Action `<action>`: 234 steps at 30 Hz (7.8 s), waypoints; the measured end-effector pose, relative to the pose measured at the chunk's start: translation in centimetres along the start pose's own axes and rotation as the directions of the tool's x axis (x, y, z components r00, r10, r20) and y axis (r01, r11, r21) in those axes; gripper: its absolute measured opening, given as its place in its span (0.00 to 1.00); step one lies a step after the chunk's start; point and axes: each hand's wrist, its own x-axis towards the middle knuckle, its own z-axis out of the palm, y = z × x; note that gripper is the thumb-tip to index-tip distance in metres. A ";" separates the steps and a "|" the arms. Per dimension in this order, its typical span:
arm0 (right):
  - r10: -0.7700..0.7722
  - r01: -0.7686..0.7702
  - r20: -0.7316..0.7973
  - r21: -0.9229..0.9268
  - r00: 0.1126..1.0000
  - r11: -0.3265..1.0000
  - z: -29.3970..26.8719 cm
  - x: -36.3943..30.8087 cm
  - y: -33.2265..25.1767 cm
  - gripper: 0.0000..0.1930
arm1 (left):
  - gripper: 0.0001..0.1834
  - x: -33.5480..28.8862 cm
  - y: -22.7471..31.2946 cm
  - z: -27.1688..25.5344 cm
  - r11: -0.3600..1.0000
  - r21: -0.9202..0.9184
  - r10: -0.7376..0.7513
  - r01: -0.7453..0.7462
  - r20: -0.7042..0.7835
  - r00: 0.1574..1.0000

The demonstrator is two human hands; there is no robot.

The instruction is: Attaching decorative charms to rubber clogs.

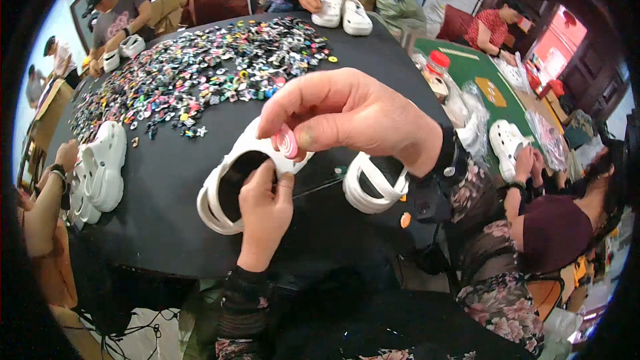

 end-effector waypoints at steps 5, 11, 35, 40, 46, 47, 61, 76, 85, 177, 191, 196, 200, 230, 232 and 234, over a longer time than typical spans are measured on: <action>-0.255 0.255 -0.043 0.310 0.966 0.916 3.1 3.0 1.8 0.09 | 0.07 -0.1 0.5 -0.5 0.993 0.116 0.023 -0.028 0.044 0.999; -0.136 0.172 -0.156 0.241 0.978 0.955 2.6 2.8 4.9 0.08 | 0.07 -0.2 0.3 -0.5 0.988 0.143 0.046 -0.055 0.060 0.997; -0.306 0.171 -0.404 -0.337 0.862 0.926 -4.7 -1.5 -0.5 0.08 | 0.11 -0.3 0.9 0.4 0.993 0.120 0.002 -0.015 0.106 0.994; -0.509 0.311 -0.387 -0.470 0.769 0.827 -5.9 -3.3 -3.0 0.10 | 0.10 -1.1 0.5 0.4 0.996 -0.018 -0.090 0.091 0.063 0.994; -0.367 0.278 -0.460 -0.251 0.808 0.927 -4.9 -5.2 -4.6 0.11 | 0.09 -1.6 0.4 -0.2 0.994 0.100 -0.062 0.051 0.119 0.991; -0.373 0.282 -0.461 -0.256 0.806 0.925 -4.9 -5.4 -4.9 0.11 | 0.09 -1.7 0.4 -0.2 0.994 0.100 -0.056 0.044 0.121 0.991; -0.246 0.086 -0.410 -0.371 0.878 0.924 -4.2 -3.5 0.9 0.03 | 0.10 -0.8 0.4 0.5 0.991 0.123 0.033 -0.045 0.095 0.995; -0.285 0.028 -0.166 -0.821 0.944 0.571 -3.5 1.6 9.1 0.04 | 0.11 -0.5 0.5 0.1 0.972 0.203 0.101 -0.114 0.075 0.992; -0.284 0.043 -0.155 -0.809 0.946 0.587 -3.8 1.8 9.6 0.04 | 0.16 -0.3 1.2 -0.2 0.979 0.200 0.012 -0.037 0.124 0.992; -0.092 0.166 0.138 -0.832 0.986 0.529 -4.6 2.2 8.9 0.06 | 0.06 -1.6 0.2 0.3 0.950 0.240 0.173 -0.199 0.127 0.977; -0.213 0.136 0.058 -0.918 0.975 0.372 -5.5 -0.6 6.7 0.07 | 0.06 0.9 1.5 -0.5 0.982 0.170 0.065 -0.088 0.133 0.989; 0.121 0.149 0.166 -0.979 0.979 0.137 -4.7 -4.1 8.1 0.13 | 0.09 2.0 0.0 -1.4 0.967 0.238 0.074 -0.093 0.087 0.993; 0.242 0.148 0.193 -0.970 0.951 0.192 -4.1 -6.5 9.3 0.21 | 0.12 2.2 0.3 -1.6 0.970 0.239 0.022 -0.039 0.071 0.997; 0.703 -0.070 -0.074 -0.997 0.707 -0.034 -5.9 -1.5 11.8 0.12 | 0.13 2.6 0.4 -1.1 0.984 0.177 0.009 -0.016 0.042 0.999; 0.637 0.013 0.021 -1.000 0.771 0.017 -5.4 -1.3 10.2 0.10 | 0.12 2.5 0.5 -1.4 0.985 0.173 -0.028 0.021 0.040 0.999; 0.539 -0.157 -0.024 -0.967 0.842 0.200 -4.8 -0.9 8.4 0.08 | 0.12 2.5 0.2 -1.5 0.989 0.149 0.001 -0.007 0.041 0.999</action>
